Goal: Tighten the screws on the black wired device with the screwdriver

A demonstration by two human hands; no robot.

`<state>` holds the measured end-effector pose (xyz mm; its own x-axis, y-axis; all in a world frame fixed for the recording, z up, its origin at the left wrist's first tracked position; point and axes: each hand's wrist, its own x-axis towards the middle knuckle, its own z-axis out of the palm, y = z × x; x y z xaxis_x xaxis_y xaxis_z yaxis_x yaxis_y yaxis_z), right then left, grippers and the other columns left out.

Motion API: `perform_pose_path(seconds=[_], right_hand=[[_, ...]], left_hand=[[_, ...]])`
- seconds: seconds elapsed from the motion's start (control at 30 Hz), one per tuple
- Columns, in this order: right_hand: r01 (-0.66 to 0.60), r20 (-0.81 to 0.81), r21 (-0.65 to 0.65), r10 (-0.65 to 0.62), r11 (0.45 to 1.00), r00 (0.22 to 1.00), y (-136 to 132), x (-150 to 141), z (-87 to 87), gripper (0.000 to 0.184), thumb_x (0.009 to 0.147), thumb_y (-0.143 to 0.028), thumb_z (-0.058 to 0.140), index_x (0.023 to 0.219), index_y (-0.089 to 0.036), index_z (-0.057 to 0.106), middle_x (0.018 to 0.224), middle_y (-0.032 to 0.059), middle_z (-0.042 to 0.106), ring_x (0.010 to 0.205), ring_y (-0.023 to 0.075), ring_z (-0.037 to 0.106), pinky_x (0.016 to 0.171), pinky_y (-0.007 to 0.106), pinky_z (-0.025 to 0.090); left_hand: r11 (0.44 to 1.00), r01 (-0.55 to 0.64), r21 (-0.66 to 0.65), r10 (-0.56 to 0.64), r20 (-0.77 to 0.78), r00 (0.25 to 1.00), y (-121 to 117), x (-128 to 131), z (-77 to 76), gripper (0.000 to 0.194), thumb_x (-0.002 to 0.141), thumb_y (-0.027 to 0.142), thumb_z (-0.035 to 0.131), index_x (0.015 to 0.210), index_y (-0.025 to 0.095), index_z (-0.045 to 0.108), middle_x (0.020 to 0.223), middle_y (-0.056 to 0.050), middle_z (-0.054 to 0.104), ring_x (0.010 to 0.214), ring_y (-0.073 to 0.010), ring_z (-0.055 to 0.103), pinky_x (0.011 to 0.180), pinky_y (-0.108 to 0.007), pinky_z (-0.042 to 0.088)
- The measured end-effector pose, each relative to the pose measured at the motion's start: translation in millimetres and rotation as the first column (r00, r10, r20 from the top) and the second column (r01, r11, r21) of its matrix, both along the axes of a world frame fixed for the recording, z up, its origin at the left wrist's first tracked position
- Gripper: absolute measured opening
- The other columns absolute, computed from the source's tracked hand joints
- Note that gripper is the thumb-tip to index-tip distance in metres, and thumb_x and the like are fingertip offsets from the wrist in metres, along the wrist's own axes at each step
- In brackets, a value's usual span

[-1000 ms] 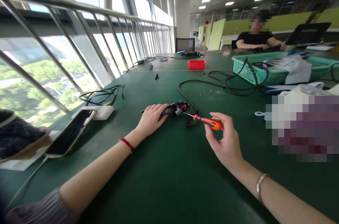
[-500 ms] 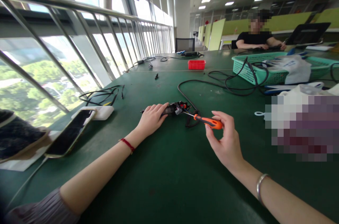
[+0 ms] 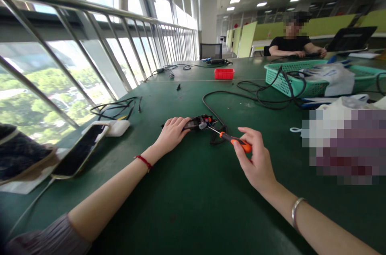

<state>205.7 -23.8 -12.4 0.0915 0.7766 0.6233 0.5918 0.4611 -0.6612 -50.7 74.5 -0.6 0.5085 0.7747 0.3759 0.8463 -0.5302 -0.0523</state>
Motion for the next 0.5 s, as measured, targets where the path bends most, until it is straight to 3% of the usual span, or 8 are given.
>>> perform_pose_path(seconds=[0.17, 0.27, 0.37, 0.43, 0.5], right_hand=[[0.038, 0.025, 0.161, -0.043, 0.986, 0.999, 1.5, -0.2, -2.0, 0.036, 0.083, -0.033, 0.061, 0.114, -0.02, 0.051, 0.106, 0.0102, 0.063, 0.094, 0.0217, 0.066, 0.079, 0.033, 0.055], [0.015, 0.038, 0.06, -0.017, 0.998, 0.999, -0.7, 0.6, 0.6, 0.031, 0.085, -0.036, 0.059, 0.11, -0.019, 0.053, 0.087, 0.0057, 0.066, 0.074, 0.0181, 0.068, 0.061, 0.028, 0.055], [-0.048, 0.023, -0.122, 0.051, 0.991, 0.998, -2.7, 1.5, 3.4, 0.026, 0.092, -0.039, 0.046, 0.106, -0.019, 0.054, 0.051, -0.0054, 0.054, 0.04, 0.0113, 0.053, 0.041, 0.022, 0.043], [-0.064, -0.014, -0.158, 0.063, 0.985, 0.998, -2.1, 2.2, 3.3, 0.027, 0.094, -0.04, 0.042, 0.107, -0.019, 0.053, 0.047, -0.0074, 0.049, 0.038, 0.0108, 0.049, 0.04, 0.022, 0.042], [-0.031, -0.039, -0.113, 0.027, 0.993, 0.999, 0.1, 2.8, 1.3, 0.028, 0.092, -0.04, 0.047, 0.11, -0.019, 0.051, 0.055, -0.005, 0.053, 0.047, 0.0125, 0.057, 0.046, 0.023, 0.047]], left_hand=[[0.999, 0.042, -0.026, -0.041, 0.039, 0.998, 5.9, -8.0, -0.7, 0.032, 0.096, 0.032, 0.043, 0.125, 0.02, 0.047, 0.117, -0.007, 0.058, 0.11, -0.0229, 0.05, 0.1, -0.039, 0.035], [0.999, 0.039, -0.017, -0.038, 0.048, 0.998, 5.4, -9.4, -1.9, 0.033, 0.095, 0.033, 0.043, 0.126, 0.021, 0.046, 0.115, -0.006, 0.059, 0.105, -0.0225, 0.052, 0.097, -0.039, 0.036], [1.0, 0.022, 0.003, -0.022, 0.045, 0.999, 3.3, -8.0, -2.7, 0.034, 0.094, 0.033, 0.043, 0.126, 0.02, 0.047, 0.113, -0.007, 0.059, 0.101, -0.0228, 0.054, 0.093, -0.038, 0.039], [1.0, 0.013, 0.01, -0.014, 0.043, 0.999, 1.9, -6.5, -2.5, 0.034, 0.094, 0.033, 0.043, 0.125, 0.02, 0.047, 0.112, -0.007, 0.06, 0.1, -0.023, 0.054, 0.092, -0.038, 0.039], [1.0, 0.008, 0.01, -0.008, 0.04, 0.999, 0.8, -5.3, -1.7, 0.034, 0.094, 0.033, 0.043, 0.125, 0.019, 0.048, 0.111, -0.007, 0.06, 0.1, -0.0231, 0.054, 0.092, -0.038, 0.039]])
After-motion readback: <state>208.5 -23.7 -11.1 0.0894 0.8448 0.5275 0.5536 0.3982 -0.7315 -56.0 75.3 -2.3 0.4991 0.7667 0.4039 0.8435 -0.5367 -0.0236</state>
